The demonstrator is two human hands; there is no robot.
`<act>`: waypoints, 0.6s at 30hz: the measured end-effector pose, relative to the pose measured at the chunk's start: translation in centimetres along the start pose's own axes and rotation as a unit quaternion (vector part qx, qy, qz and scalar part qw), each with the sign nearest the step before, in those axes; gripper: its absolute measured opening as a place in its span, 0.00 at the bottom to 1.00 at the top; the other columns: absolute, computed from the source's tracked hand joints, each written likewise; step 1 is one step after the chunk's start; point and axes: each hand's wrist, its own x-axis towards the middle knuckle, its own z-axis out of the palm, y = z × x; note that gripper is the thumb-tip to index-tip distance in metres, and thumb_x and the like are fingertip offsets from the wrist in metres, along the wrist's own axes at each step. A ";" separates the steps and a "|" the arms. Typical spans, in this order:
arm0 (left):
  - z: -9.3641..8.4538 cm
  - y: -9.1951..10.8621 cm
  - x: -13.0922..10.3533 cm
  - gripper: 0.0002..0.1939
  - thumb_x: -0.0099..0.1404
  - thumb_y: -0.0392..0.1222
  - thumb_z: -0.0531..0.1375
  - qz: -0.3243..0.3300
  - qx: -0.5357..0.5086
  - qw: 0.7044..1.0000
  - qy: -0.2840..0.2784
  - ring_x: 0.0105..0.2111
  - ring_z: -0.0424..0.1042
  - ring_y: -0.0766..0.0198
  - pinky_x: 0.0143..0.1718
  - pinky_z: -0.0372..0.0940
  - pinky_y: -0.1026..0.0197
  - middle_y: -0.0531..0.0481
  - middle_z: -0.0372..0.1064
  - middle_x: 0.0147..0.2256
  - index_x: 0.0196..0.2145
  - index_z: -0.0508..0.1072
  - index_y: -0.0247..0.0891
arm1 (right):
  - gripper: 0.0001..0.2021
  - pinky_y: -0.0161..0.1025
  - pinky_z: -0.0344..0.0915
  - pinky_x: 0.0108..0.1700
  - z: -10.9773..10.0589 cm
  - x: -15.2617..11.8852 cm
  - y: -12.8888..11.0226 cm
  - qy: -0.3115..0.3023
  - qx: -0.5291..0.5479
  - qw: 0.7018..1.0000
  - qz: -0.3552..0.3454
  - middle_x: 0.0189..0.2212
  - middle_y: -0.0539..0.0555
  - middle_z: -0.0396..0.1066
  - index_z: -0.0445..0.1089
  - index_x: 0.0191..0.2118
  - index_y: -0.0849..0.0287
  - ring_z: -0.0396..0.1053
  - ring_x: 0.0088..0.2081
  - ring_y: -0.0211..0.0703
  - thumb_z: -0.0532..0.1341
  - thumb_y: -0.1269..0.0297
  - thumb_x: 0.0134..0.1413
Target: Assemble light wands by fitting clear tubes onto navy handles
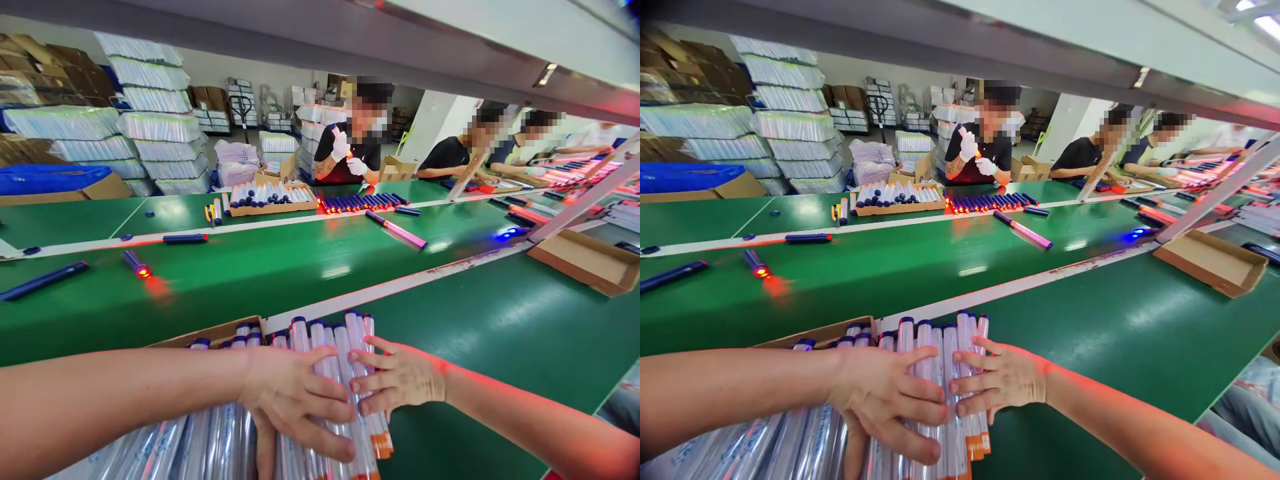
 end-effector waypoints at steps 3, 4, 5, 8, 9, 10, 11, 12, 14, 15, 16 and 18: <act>-0.2 0.7 0.1 0.38 0.68 0.68 0.59 -0.045 -0.085 0.995 -0.008 0.68 0.64 0.48 0.76 0.37 0.40 0.44 0.66 0.66 0.70 0.66 0.51 | 0.39 0.58 0.29 0.77 -1.1 -2.4 -1.5 0.035 -0.009 0.999 0.025 0.69 0.37 0.61 0.61 0.68 0.23 0.44 0.76 0.52 0.69 0.71 0.60; 0.1 0.8 0.0 0.39 0.68 0.67 0.59 -0.058 -0.104 0.993 -0.011 0.69 0.63 0.48 0.76 0.35 0.40 0.44 0.65 0.67 0.71 0.64 0.52 | 0.39 0.60 0.31 0.77 -1.2 -3.3 -2.1 0.048 0.001 0.998 0.044 0.71 0.39 0.58 0.61 0.69 0.27 0.41 0.76 0.56 0.69 0.71 0.59; 0.4 0.9 -0.1 0.40 0.67 0.67 0.59 -0.067 -0.114 0.991 -0.011 0.69 0.62 0.47 0.76 0.34 0.40 0.45 0.63 0.68 0.71 0.63 0.52 | 0.40 0.62 0.34 0.77 -1.0 -4.2 -2.7 0.074 0.022 0.994 0.077 0.73 0.43 0.54 0.60 0.71 0.32 0.38 0.77 0.60 0.68 0.70 0.57; 1.3 1.2 -0.3 0.43 0.67 0.69 0.58 -0.059 -0.102 0.993 -0.003 0.69 0.62 0.44 0.77 0.31 0.40 0.42 0.59 0.69 0.73 0.60 0.46 | 0.37 0.62 0.40 0.76 1.4 -5.8 -4.0 0.283 0.147 0.907 0.276 0.77 0.47 0.43 0.59 0.74 0.42 0.36 0.78 0.63 0.65 0.61 0.60; 1.4 1.4 -0.4 0.44 0.67 0.70 0.57 -0.052 -0.092 0.994 -0.009 0.69 0.61 0.43 0.77 0.30 0.40 0.40 0.58 0.70 0.73 0.61 0.44 | 0.34 0.62 0.39 0.77 2.6 -5.8 -4.3 0.365 0.195 0.841 0.349 0.77 0.48 0.44 0.61 0.73 0.43 0.37 0.78 0.61 0.64 0.57 0.63; 1.3 1.8 -0.4 0.45 0.67 0.71 0.57 -0.051 -0.082 0.995 -0.017 0.70 0.61 0.43 0.77 0.30 0.41 0.39 0.58 0.70 0.72 0.62 0.42 | 0.31 0.61 0.38 0.77 3.7 -5.6 -4.4 0.423 0.237 0.775 0.405 0.77 0.49 0.47 0.63 0.72 0.44 0.39 0.78 0.59 0.62 0.52 0.65; 1.1 2.2 -0.4 0.45 0.67 0.71 0.57 -0.056 -0.073 0.996 -0.021 0.70 0.61 0.43 0.77 0.30 0.41 0.38 0.59 0.69 0.71 0.64 0.40 | 0.29 0.60 0.36 0.77 4.7 -5.1 -4.5 0.457 0.270 0.724 0.441 0.76 0.50 0.50 0.65 0.70 0.45 0.40 0.77 0.57 0.61 0.48 0.67; 0.9 2.7 -0.4 0.44 0.67 0.71 0.57 -0.065 -0.063 0.996 -0.018 0.69 0.61 0.44 0.77 0.32 0.42 0.38 0.60 0.69 0.70 0.65 0.40 | 0.28 0.60 0.36 0.77 5.5 -4.5 -4.6 0.473 0.294 0.693 0.457 0.75 0.51 0.53 0.67 0.68 0.46 0.42 0.77 0.56 0.60 0.44 0.67; 0.5 3.9 -0.3 0.44 0.66 0.72 0.58 -0.090 -0.037 0.995 0.008 0.68 0.63 0.45 0.77 0.37 0.43 0.38 0.62 0.68 0.69 0.66 0.39 | 0.29 0.58 0.38 0.77 6.3 -3.2 -4.7 0.472 0.320 0.681 0.459 0.74 0.53 0.56 0.68 0.67 0.47 0.46 0.76 0.55 0.60 0.41 0.66; 0.3 4.6 -0.2 0.46 0.65 0.73 0.58 -0.101 -0.020 0.994 0.026 0.68 0.64 0.45 0.77 0.40 0.42 0.37 0.63 0.67 0.69 0.66 0.38 | 0.30 0.56 0.41 0.77 6.3 -2.6 -4.8 0.470 0.334 0.677 0.458 0.73 0.53 0.57 0.68 0.67 0.47 0.49 0.75 0.55 0.62 0.40 0.65; 0.2 5.3 -0.1 0.47 0.65 0.73 0.58 -0.111 0.002 0.993 0.036 0.68 0.64 0.44 0.76 0.42 0.41 0.35 0.62 0.68 0.69 0.65 0.35 | 0.31 0.55 0.46 0.76 6.1 -2.1 -4.9 0.470 0.348 0.669 0.458 0.73 0.53 0.59 0.67 0.67 0.47 0.52 0.74 0.55 0.63 0.40 0.63; -0.2 7.1 -0.1 0.47 0.66 0.74 0.57 -0.129 0.061 0.989 0.040 0.66 0.66 0.43 0.74 0.46 0.40 0.34 0.62 0.68 0.67 0.66 0.33 | 0.34 0.54 0.54 0.74 5.5 -1.6 -5.1 0.471 0.370 0.651 0.467 0.70 0.54 0.63 0.67 0.67 0.48 0.59 0.71 0.56 0.66 0.39 0.60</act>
